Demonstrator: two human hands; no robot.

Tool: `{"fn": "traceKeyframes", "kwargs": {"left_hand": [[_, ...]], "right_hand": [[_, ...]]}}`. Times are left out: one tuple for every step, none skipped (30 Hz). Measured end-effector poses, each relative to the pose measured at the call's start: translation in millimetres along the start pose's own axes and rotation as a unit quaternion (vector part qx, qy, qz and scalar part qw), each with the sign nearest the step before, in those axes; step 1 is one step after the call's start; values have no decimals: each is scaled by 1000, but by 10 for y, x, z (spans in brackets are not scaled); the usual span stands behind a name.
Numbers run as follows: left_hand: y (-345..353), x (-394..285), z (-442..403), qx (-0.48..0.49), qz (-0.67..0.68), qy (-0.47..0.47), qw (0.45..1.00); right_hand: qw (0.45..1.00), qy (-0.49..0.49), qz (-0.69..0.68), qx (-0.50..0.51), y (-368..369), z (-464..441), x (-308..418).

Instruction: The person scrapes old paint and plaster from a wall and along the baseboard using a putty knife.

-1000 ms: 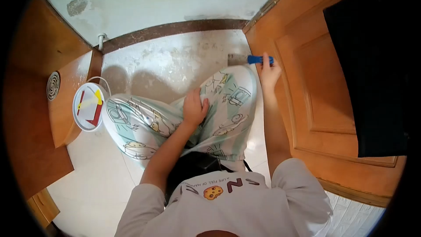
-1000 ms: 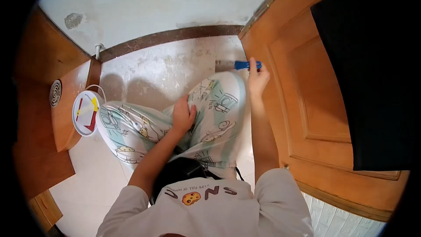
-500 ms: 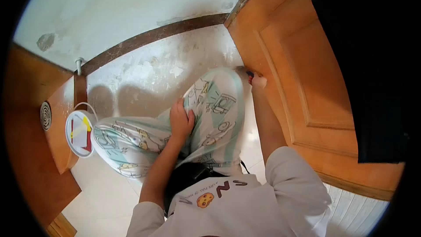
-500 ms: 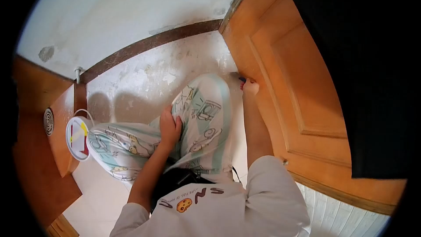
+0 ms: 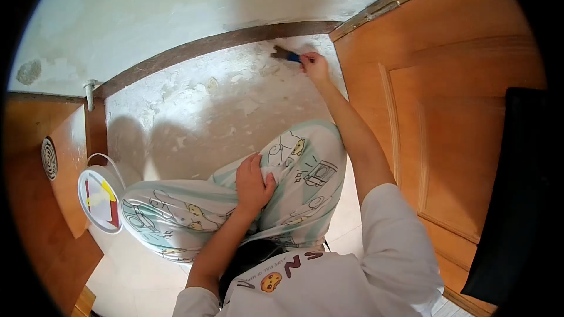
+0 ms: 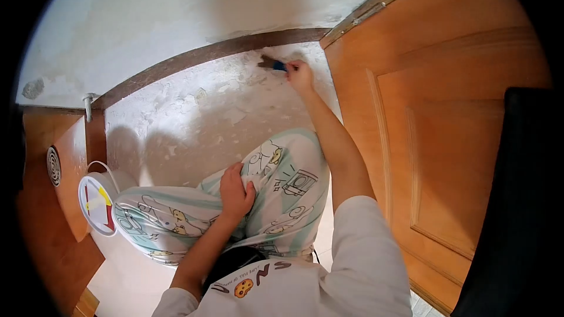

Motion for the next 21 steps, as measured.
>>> {"fn": "traceKeyframes", "kwargs": {"left_hand": [[-2, -1, -2, 2, 4, -5, 1000], [-5, -5, -2, 3, 8, -10, 1000], [-7, -3, -9, 4, 12, -15, 1000], [-8, 0, -16, 1, 10, -11, 1000], [-13, 3, -14, -2, 8, -6, 1000], [-18, 2, -9, -5, 6, -2, 1000], [-19, -5, -14, -7, 7, -2, 1000], [-25, -13, -22, -7, 7, -1, 1000], [-31, -19, -23, -7, 8, 0, 1000], [-30, -22, -23, -6, 9, 1, 1000], [-27, -23, -24, -6, 10, 1, 1000], [-25, -22, -27, -7, 11, 3, 1000], [-21, -24, -25, -6, 8, 2, 1000], [-16, -28, -21, -6, 5, 2, 1000], [-15, -30, -20, -6, 2, 2, 1000], [-18, -31, -28, -6, 5, 0, 1000], [-23, -31, -36, -5, 7, -2, 1000], [-25, -34, -36, -3, 10, -2, 1000], [-22, -35, -25, -3, 7, -9, 1000], [-14, -31, -11, -1, 5, -12, 1000], [1, -27, -11, 1, 3, -13, 1000]], "right_hand": [[998, -6, 17, 55, 167, 106, 275], [994, -25, 40, 95, 275, 195, 442], [988, -46, 63, 134, 368, 273, 591], [979, -66, 85, 173, 424, 315, 686], [982, -100, 104, 124, 385, 332, 769], [981, -133, 124, 73, 263, 339, 825], [976, -166, 142, 22, 103, 331, 841], [980, -118, 158, -16, -116, 264, 765], [981, -68, 173, -53, -378, 198, 662], [962, -71, 250, -83, -628, 212, 614], [936, -74, 326, -113, -846, 262, 587], [898, -54, 416, -134, -996, 348, 578], [874, -3, 460, -156, -1109, 388, 472], [874, 2, 459, -157, -1140, 428, 344], [875, 7, 458, -157, -1129, 487, 311], [876, 11, 456, -158, -1133, 494, 302], [877, -7, 460, -140, -1074, 454, 283], [876, -23, 465, -124, -916, 454, 341], [874, -39, 475, -94, -746, 445, 417], [871, -52, 485, -67, -550, 414, 494], [882, -69, 465, -38, -338, 359, 557]]}}
Point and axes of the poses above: each hand's wrist, its own z-axis away from the middle knuckle, its own y-axis out of the palm, x = y × z, the point moved 1 cm from there along -z, towards the middle knuckle, and after that the axes turned 2 degrees about -x, right-handed, at the moved point
